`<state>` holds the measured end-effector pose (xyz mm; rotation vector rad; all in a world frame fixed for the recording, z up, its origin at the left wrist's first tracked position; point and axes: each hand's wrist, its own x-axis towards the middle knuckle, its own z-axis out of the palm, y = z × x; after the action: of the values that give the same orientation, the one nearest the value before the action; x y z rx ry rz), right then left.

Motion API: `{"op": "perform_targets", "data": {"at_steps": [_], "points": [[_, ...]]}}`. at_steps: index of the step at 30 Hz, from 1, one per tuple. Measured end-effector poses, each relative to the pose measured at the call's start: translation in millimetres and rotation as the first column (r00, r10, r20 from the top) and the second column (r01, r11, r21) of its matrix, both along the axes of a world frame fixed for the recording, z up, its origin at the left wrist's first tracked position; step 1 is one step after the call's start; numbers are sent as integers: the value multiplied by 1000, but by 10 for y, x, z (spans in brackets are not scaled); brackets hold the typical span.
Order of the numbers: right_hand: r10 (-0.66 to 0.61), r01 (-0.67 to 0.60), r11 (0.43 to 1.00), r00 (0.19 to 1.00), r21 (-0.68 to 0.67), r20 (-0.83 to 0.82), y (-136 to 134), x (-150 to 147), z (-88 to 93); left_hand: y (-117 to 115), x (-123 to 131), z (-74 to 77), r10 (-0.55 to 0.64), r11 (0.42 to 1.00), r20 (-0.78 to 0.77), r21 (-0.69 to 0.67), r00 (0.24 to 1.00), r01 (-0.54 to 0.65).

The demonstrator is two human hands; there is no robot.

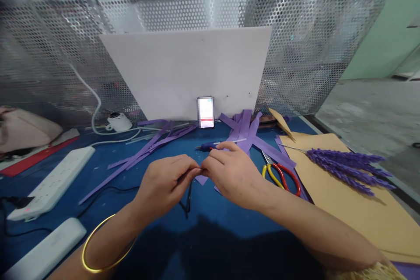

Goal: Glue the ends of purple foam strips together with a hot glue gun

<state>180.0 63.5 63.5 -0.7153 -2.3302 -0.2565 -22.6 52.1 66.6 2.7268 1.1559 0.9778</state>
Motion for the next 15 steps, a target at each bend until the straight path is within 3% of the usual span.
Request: {"op": "perform_targets", "data": {"at_steps": [3, 6, 9, 15], "points": [[19, -17, 999, 999, -51, 33, 0, 39, 34, -10, 6, 3, 3, 999, 18, 40, 1000, -4], [12, -10, 999, 999, -42, 52, 0, 139, 118, 5, -14, 53, 10, 994, 123, -109, 992, 4], [-35, 35, 999, 997, -1, 76, 10, 260, 221, 37, -67, 133, 63, 976, 147, -217, 987, -29], [-185, 179, 973, 982, 143, 32, 66, 479, 346, 101, -229, 283, 151, 956, 141, -273, 978, -108]]}}
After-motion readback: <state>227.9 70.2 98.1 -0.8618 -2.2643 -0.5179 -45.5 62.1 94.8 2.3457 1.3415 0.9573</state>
